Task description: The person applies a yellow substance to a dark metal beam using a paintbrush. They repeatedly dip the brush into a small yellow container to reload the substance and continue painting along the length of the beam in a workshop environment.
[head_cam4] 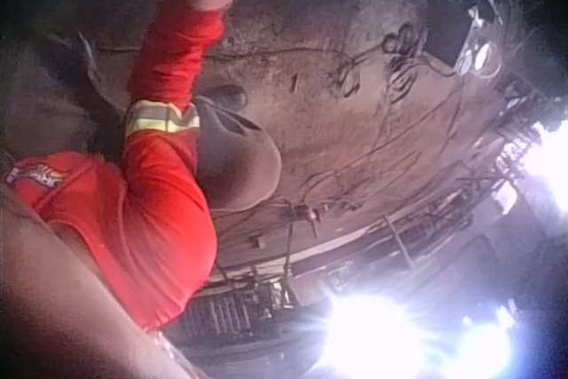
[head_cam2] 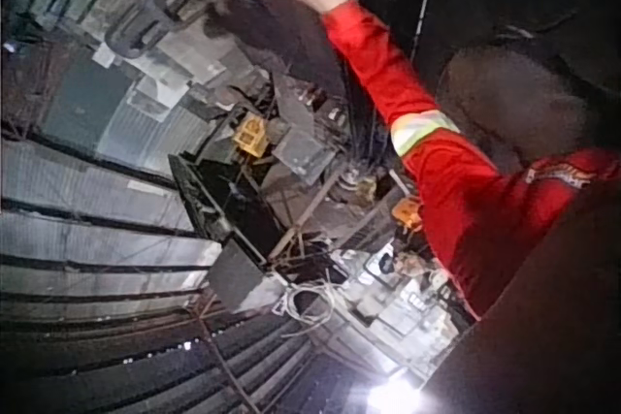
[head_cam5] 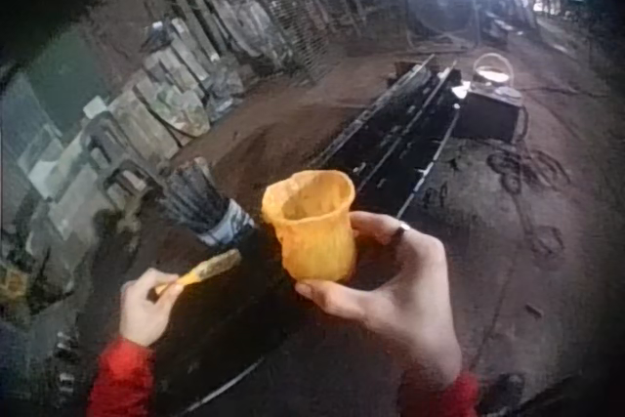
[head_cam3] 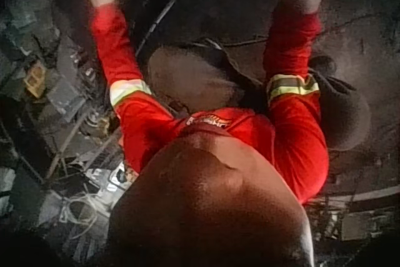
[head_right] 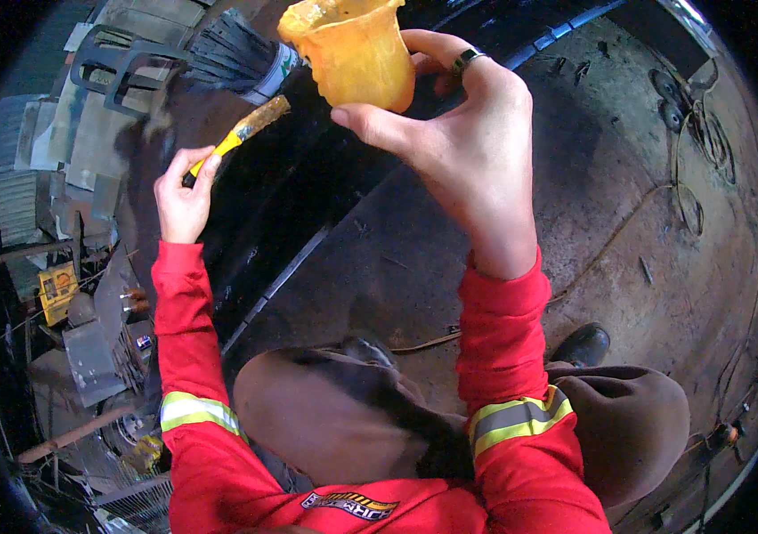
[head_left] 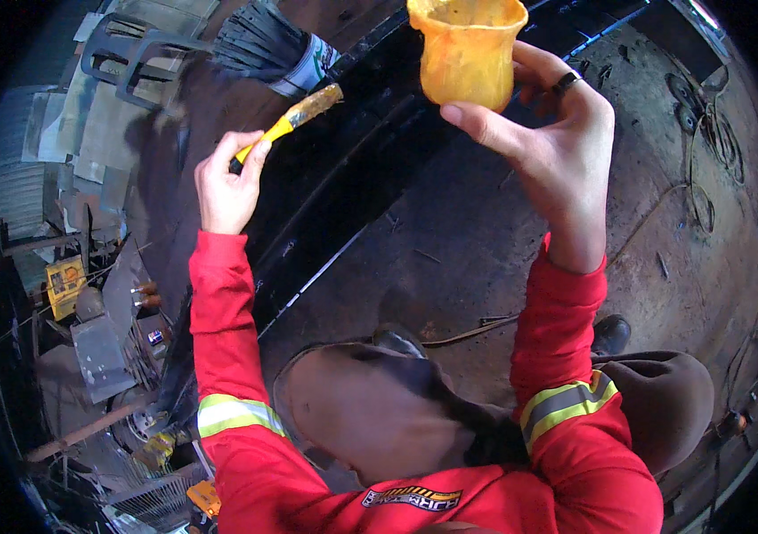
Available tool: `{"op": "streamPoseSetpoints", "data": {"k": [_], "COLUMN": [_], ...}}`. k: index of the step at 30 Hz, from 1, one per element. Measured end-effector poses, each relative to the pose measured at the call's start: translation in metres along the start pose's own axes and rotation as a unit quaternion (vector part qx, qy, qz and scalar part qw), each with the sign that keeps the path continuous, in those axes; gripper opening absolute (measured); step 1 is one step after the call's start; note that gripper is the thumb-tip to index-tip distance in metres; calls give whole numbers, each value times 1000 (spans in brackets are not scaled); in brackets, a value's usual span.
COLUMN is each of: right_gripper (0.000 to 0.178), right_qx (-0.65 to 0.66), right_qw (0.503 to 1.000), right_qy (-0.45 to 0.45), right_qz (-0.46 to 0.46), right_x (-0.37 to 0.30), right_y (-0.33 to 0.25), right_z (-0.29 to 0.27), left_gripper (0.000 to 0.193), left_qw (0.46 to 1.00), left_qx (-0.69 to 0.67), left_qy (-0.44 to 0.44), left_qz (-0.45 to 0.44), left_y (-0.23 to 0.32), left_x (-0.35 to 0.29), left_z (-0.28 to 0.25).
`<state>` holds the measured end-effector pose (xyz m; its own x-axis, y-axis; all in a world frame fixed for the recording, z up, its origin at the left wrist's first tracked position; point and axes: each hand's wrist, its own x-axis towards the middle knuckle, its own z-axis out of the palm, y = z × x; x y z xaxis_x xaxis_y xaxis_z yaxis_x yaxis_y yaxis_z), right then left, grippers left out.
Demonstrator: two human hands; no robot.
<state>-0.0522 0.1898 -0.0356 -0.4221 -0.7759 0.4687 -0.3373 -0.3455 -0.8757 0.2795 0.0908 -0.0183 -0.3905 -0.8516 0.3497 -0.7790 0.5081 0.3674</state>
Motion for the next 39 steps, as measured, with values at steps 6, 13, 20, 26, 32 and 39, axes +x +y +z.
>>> {"op": "streamPoseSetpoints", "data": {"k": [6, 13, 20, 26, 32, 39], "right_gripper": [65, 64, 65, 64, 63, 62], "right_qx": [-1, 28, 20, 10, 56, 37], "right_qw": [1000, 1000, 1000, 1000, 998, 999], "right_qy": [1, 0, 7, 7, 14, -1], "right_qz": [-8, 11, -10, -4, 11, 10], "right_x": [1, -1, -1, -1, -1, -6], "right_y": [1, 3, 6, 3, 11, 7], "right_z": [-1, 2, 5, 2, 6, 12], "left_gripper": [15, 15, 19, 19, 20, 20], "left_qw": [999, 998, 981, 979, 979, 981], "left_qx": [28, 16, 114, 142, 135, 155], "left_qy": [-27, -24, 26, -23, -7, -49], "left_qz": [21, 51, 156, 147, 154, 103], "left_y": [-9, 16, 11, 11, 24, 30], "left_x": [-12, -6, 4, -9, 2, -12], "left_z": [-4, -26, -3, -1, 4, -7]}}
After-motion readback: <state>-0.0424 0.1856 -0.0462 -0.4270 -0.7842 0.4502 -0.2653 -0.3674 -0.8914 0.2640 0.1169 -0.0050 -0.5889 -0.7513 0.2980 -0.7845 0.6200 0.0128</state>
